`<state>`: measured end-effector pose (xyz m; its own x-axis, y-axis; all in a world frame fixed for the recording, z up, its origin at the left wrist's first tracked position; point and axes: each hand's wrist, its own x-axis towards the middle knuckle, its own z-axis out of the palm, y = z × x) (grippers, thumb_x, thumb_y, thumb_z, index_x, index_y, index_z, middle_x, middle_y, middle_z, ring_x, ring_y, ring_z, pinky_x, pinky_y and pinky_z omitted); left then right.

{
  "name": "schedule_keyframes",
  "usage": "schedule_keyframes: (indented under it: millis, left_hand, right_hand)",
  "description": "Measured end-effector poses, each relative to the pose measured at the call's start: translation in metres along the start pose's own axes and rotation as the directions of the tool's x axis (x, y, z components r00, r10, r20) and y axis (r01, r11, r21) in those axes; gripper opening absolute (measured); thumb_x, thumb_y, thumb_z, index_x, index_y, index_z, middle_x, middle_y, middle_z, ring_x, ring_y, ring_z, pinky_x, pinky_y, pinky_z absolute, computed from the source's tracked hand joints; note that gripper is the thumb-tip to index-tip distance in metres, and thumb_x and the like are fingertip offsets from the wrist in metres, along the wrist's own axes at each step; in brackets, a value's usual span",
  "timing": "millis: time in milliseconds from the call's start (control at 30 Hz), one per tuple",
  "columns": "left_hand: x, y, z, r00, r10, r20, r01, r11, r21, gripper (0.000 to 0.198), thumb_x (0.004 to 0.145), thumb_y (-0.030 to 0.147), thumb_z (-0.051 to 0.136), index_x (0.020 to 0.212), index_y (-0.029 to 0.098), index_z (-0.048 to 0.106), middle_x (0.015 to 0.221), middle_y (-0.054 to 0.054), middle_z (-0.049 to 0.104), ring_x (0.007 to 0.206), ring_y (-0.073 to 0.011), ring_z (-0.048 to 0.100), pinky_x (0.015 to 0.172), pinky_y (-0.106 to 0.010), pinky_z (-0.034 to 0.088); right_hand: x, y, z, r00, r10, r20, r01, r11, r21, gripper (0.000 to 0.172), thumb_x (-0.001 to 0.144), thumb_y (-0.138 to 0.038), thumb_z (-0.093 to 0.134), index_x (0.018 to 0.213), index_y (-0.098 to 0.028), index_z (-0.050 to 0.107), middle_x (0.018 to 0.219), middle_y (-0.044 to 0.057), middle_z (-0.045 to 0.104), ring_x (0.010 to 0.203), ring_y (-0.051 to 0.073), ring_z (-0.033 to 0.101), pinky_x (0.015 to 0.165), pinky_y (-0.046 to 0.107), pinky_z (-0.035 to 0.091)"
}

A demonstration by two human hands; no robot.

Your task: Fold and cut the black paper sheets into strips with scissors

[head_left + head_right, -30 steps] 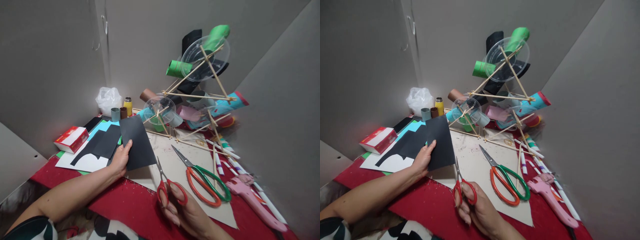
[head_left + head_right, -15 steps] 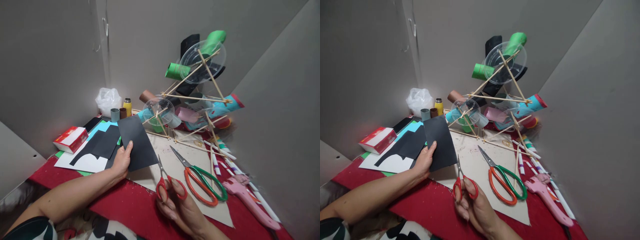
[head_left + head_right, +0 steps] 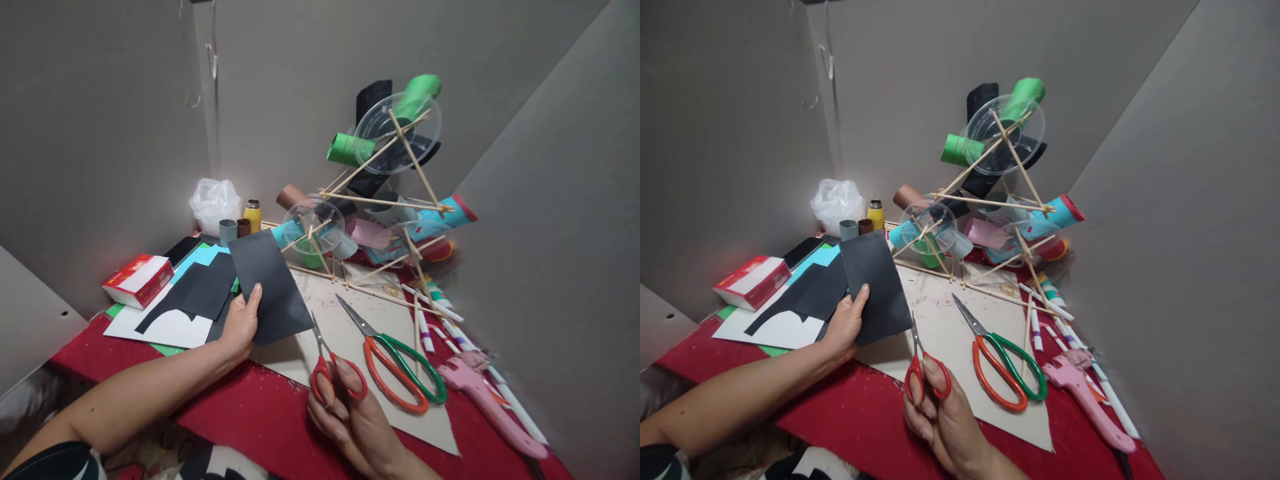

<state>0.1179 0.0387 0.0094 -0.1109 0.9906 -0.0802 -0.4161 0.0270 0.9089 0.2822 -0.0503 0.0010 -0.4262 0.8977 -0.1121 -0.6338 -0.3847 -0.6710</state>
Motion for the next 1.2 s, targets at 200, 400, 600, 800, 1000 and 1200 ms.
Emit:
schedule_keyframes:
  millis: [200, 400, 600, 800, 1000, 1200]
  left_hand:
    - [-0.0018, 0.0038, 0.0023, 0.999, -0.015, -0.031, 0.015, 1.0, 0.003, 0.044, 0.079, 0.048, 0.066, 0.11, 0.017, 0.066, 0.102, -0.009, 0.073, 0.103, -0.0236, 0.065, 0.095, -0.034, 0.047]
    - [-0.0022, 0.004, 0.0012, 0.999, -0.035, -0.025, 0.035, 0.999, -0.01, 0.043, 0.078, 0.047, 0.067, 0.109, 0.017, 0.066, 0.099, -0.008, 0.074, 0.101, -0.0227, 0.065, 0.093, -0.031, 0.048]
    - [-0.0043, 0.0016, -0.0003, 0.999, -0.04, -0.025, 0.04, 0.999, 0.013, 0.045, 0.076, 0.047, 0.069, 0.108, 0.015, 0.067, 0.094, -0.008, 0.074, 0.1, -0.0252, 0.065, 0.09, -0.033, 0.05]
    - [-0.0042, 0.0004, 0.0011, 0.999, -0.029, -0.026, 0.029, 0.999, 0.026, 0.048, 0.076, 0.047, 0.068, 0.11, 0.015, 0.067, 0.094, -0.009, 0.074, 0.101, -0.0265, 0.064, 0.089, -0.033, 0.05]
    - [-0.0055, -0.0015, 0.0006, 1.0, 0.013, 0.023, -0.015, 0.996, 0.088, 0.051, 0.078, 0.051, 0.064, 0.114, 0.015, 0.066, 0.105, -0.009, 0.072, 0.101, -0.0256, 0.064, 0.09, -0.033, 0.049]
    - [-0.0074, -0.0037, 0.0011, 0.997, -0.008, 0.075, 0.0, 0.995, 0.098, 0.052, 0.081, 0.053, 0.061, 0.116, 0.015, 0.064, 0.108, -0.01, 0.071, 0.097, -0.0253, 0.066, 0.085, -0.034, 0.051]
  right_hand:
    - [-0.0001, 0.0017, -0.0019, 1.0, 0.003, -0.015, -0.004, 0.998, -0.066, 0.049, 0.082, -0.054, 0.061, 0.054, -0.017, 0.044, 0.039, -0.011, 0.027, 0.03, 0.002, 0.021, 0.036, 0.02, 0.014]
    - [-0.0014, 0.0003, -0.0006, 0.999, 0.039, 0.03, -0.038, 0.999, -0.015, 0.049, 0.081, -0.058, 0.059, 0.056, -0.016, 0.051, 0.043, -0.01, 0.029, 0.032, 0.003, 0.027, 0.037, 0.019, 0.018]
    - [-0.0024, -0.0004, 0.0001, 0.999, 0.029, 0.046, -0.03, 0.999, 0.023, 0.05, 0.083, -0.057, 0.056, 0.057, -0.015, 0.055, 0.042, -0.009, 0.028, 0.032, 0.003, 0.027, 0.037, 0.019, 0.018]
    - [-0.0016, 0.0014, 0.0008, 1.0, -0.012, -0.002, 0.012, 1.0, 0.028, 0.047, 0.086, -0.05, 0.058, 0.054, -0.016, 0.048, 0.042, -0.01, 0.028, 0.031, 0.002, 0.024, 0.037, 0.02, 0.018]
    - [-0.0029, -0.0008, 0.0021, 1.0, 0.011, 0.015, -0.012, 1.0, 0.029, 0.047, 0.083, -0.054, 0.059, 0.056, -0.016, 0.053, 0.043, -0.01, 0.029, 0.032, 0.003, 0.027, 0.037, 0.019, 0.019]
    - [-0.0027, -0.0008, 0.001, 1.0, 0.0, -0.005, 0.0, 1.0, 0.023, 0.048, 0.084, -0.055, 0.057, 0.056, -0.016, 0.054, 0.042, -0.01, 0.028, 0.031, 0.003, 0.026, 0.037, 0.019, 0.017]
